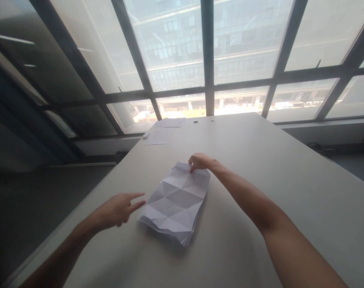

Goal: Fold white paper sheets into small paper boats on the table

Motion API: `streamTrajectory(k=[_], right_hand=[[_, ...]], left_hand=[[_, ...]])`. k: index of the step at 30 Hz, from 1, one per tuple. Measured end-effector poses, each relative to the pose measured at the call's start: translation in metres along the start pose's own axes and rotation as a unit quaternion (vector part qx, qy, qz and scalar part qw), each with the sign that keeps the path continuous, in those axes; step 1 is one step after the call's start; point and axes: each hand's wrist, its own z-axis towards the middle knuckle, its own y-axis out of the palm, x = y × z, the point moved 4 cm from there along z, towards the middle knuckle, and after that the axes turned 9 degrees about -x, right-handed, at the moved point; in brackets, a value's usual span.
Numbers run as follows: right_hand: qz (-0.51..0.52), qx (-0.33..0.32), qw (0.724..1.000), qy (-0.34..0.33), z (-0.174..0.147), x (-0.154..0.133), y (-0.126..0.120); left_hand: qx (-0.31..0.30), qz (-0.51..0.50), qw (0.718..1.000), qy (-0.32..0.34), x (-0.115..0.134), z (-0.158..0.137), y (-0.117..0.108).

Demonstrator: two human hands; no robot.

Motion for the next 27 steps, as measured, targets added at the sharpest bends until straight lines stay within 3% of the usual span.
streamTrajectory(k=[2,3,5,7,9,12,15,18,20,23,27], right_hand=[[-0.042,0.008,0.999,-0.002,0.001,-0.004,0.0],[-0.06,0.016,0.998,0.002,0.0,-0.005,-0.001],[-0.089,0.041,0.995,0.022,-0.005,-0.01,-0.004],[-0.106,0.082,0.989,0.06,-0.011,-0.02,-0.004],[-0.113,0.125,0.981,0.093,-0.018,-0.038,0.005],[-0.04,0.233,0.963,0.132,-0.027,-0.068,0.033],[0.034,0.21,0.969,0.124,-0.028,-0.087,0.071],[0.064,0.126,0.983,0.12,-0.026,-0.077,0.092],[0.058,0.096,0.987,0.116,-0.024,-0.059,0.09],[0.047,0.093,0.979,0.173,-0.023,-0.03,0.075],[0.032,0.12,0.968,0.216,-0.026,-0.033,0.067]], left_hand=[[0.113,0.095,0.986,0.081,0.029,0.014,-0.012],[0.133,0.13,0.971,0.15,0.047,0.025,-0.01],[0.126,0.193,0.938,0.259,0.075,0.05,0.01],[0.097,0.234,0.925,0.284,0.086,0.077,0.039],[0.067,0.244,0.926,0.278,0.086,0.097,0.066],[0.091,0.231,0.932,0.264,0.077,0.109,0.085],[0.116,0.219,0.94,0.233,0.069,0.112,0.087],[0.127,0.221,0.946,0.199,0.064,0.116,0.087],[0.137,0.228,0.946,0.188,0.062,0.118,0.088],[0.157,0.228,0.946,0.17,0.06,0.12,0.088],[0.166,0.223,0.95,0.142,0.057,0.123,0.084]])
